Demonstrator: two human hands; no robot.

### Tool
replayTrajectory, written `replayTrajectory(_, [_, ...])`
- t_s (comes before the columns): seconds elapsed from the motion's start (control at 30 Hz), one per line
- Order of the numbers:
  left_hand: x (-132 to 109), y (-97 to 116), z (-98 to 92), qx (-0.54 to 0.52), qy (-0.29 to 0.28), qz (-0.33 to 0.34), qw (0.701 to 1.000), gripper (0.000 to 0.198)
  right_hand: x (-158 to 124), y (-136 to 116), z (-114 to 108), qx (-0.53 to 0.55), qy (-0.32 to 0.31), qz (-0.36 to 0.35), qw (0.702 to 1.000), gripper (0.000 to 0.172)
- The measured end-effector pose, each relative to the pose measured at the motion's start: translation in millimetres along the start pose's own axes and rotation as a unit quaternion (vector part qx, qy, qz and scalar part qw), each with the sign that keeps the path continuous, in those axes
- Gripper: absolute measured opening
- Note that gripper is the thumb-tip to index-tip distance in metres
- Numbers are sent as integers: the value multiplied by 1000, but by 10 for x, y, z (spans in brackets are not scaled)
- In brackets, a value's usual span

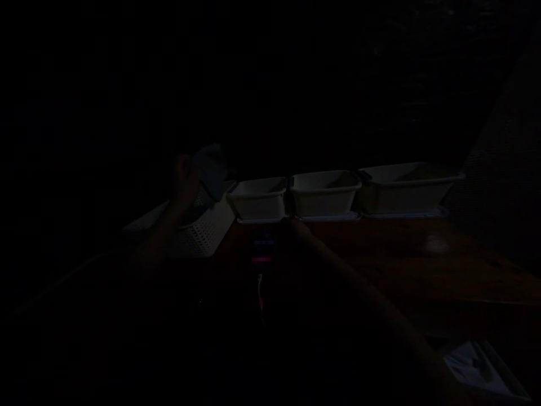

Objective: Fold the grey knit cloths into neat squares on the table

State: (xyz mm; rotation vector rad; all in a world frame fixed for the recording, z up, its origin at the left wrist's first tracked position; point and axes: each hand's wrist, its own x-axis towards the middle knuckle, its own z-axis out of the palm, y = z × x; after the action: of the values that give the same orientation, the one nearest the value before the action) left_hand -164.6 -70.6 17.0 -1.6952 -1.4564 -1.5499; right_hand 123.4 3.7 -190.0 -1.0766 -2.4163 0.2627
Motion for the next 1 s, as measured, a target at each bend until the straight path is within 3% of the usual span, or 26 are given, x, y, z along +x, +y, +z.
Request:
replayTrajectory(0.1, [-113,394,72,-75,-31,20,997,10,-1,-139,-249,166,86,-11,982,41])
replayTrajectory(0.17, [-179,619,157,-114,-76,20,990,10,-35,-274,-451,319,149,-28,935,52])
replayTrajectory(0.27, [-291,881,362,-189,-181,10,965,11,-130,-431,-727,418,145,-55,895,79])
replayTrajectory(0.33, [-402,1008,541,-244,-253,-10,936,14,-206,-460,-853,457,140,-40,878,88])
replayTrajectory(0.43, [-621,1133,818,-324,-348,-19,880,21,-318,-406,-944,505,144,4,851,88])
replayTrajectory(0.53, [-844,1175,1036,-354,-422,-8,834,27,-420,-313,-956,504,162,31,848,74])
replayTrajectory(0.7, [-1045,1079,1249,-360,-402,3,842,26,-547,-181,-962,453,202,76,865,54])
replayTrajectory(0.83, [-1118,942,1354,-328,-409,-91,847,34,-589,-55,-1019,462,221,120,851,53])
replayTrajectory(0.93, [-1184,839,1426,-324,-406,-153,841,45,-560,80,-1036,500,184,149,833,53])
replayTrajectory(1.0, [-1223,779,1477,-299,-387,-135,862,43,-512,160,-1030,526,161,161,820,52])
